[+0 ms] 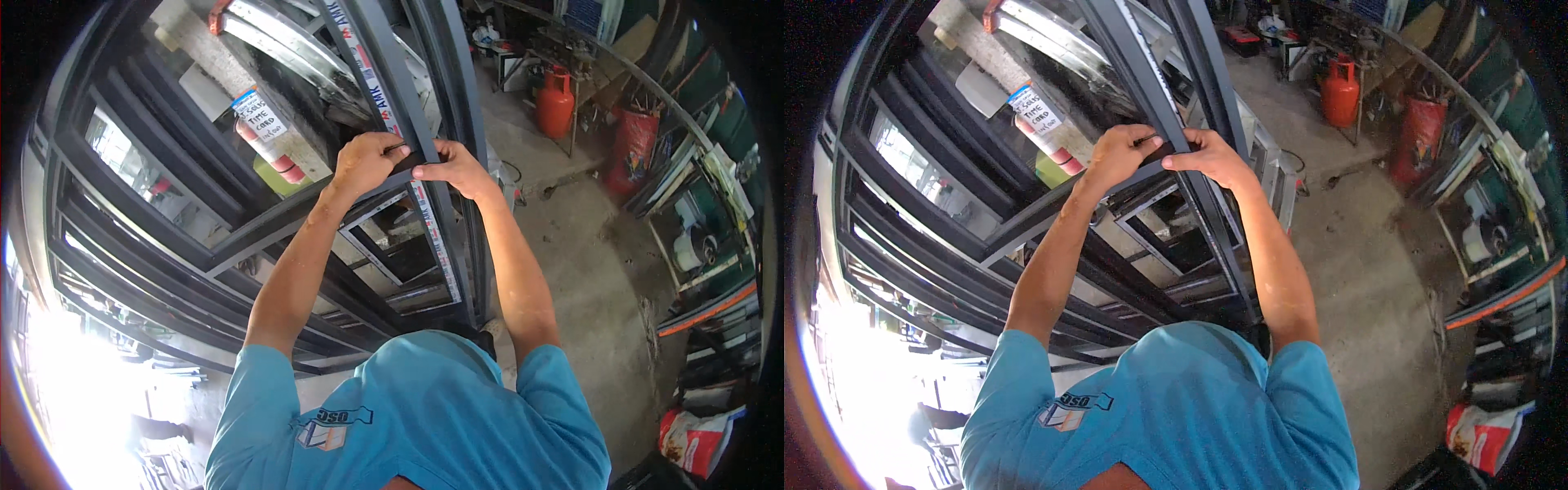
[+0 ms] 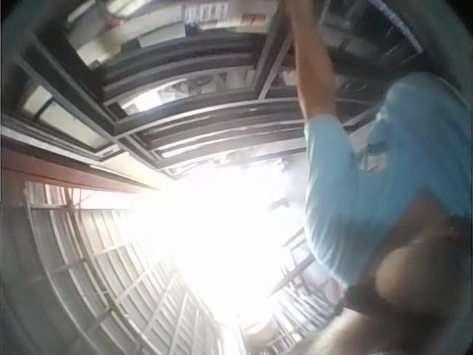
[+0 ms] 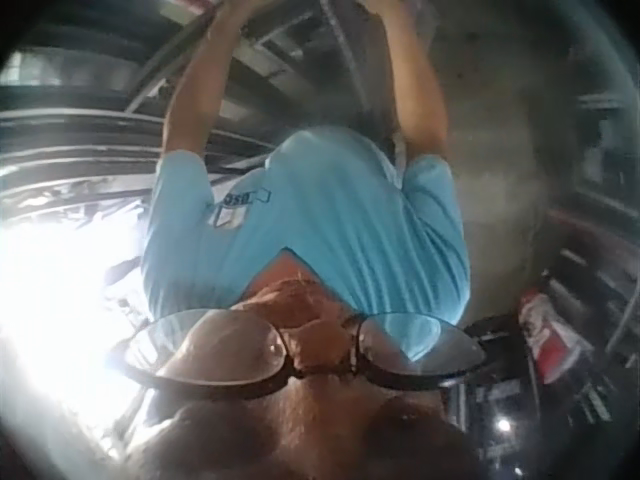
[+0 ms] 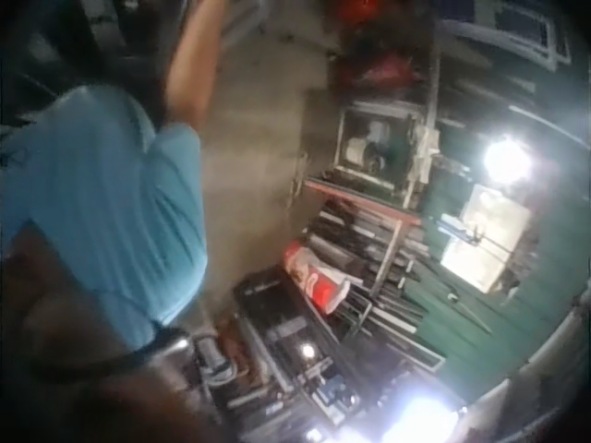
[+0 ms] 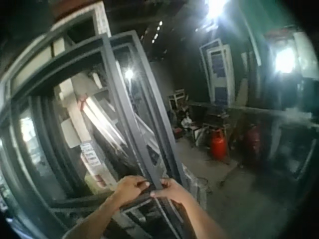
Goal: The person uses a miter saw to cut a metal frame profile and then fits the cut piece into a larger window frame structure. They repeatedly adjust and align the frame components to ensure a proper fit within the assembly.
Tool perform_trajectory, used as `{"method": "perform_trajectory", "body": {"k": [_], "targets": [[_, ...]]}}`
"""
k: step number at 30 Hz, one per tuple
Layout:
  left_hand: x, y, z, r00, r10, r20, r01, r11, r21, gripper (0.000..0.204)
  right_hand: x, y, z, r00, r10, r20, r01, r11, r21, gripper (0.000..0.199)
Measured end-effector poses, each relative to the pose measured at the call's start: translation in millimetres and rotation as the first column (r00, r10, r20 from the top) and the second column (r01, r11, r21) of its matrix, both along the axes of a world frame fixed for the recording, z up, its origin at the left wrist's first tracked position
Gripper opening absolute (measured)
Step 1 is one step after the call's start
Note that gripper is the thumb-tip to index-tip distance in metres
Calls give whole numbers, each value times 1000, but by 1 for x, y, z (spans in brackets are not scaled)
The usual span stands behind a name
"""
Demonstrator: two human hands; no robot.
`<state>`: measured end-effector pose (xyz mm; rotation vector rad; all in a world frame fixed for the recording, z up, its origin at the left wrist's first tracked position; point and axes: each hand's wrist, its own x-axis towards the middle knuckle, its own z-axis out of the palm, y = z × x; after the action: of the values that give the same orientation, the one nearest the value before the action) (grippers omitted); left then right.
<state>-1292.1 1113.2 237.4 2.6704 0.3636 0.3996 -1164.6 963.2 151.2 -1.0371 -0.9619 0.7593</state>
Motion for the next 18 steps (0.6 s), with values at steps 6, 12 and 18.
{"method": "perform_trajectory", "body": {"k": [6, 12, 18], "targets": [[4, 7, -4, 998, -42, 41, 38, 995, 94, 28, -3, -4, 5, 998, 13, -69, -14, 1000, -16, 51], [-4, 6, -2, 993, -45, 107, 30, 991, 131, 27, 1, 0, -1, 999, -34, -1, 34, 999, -37, 47], [-49, 7, 9, 856, -108, 506, 95, 994, 52, 25, 8, 3, -22, 970, -207, -126, 188, 971, -147, 59]]}}
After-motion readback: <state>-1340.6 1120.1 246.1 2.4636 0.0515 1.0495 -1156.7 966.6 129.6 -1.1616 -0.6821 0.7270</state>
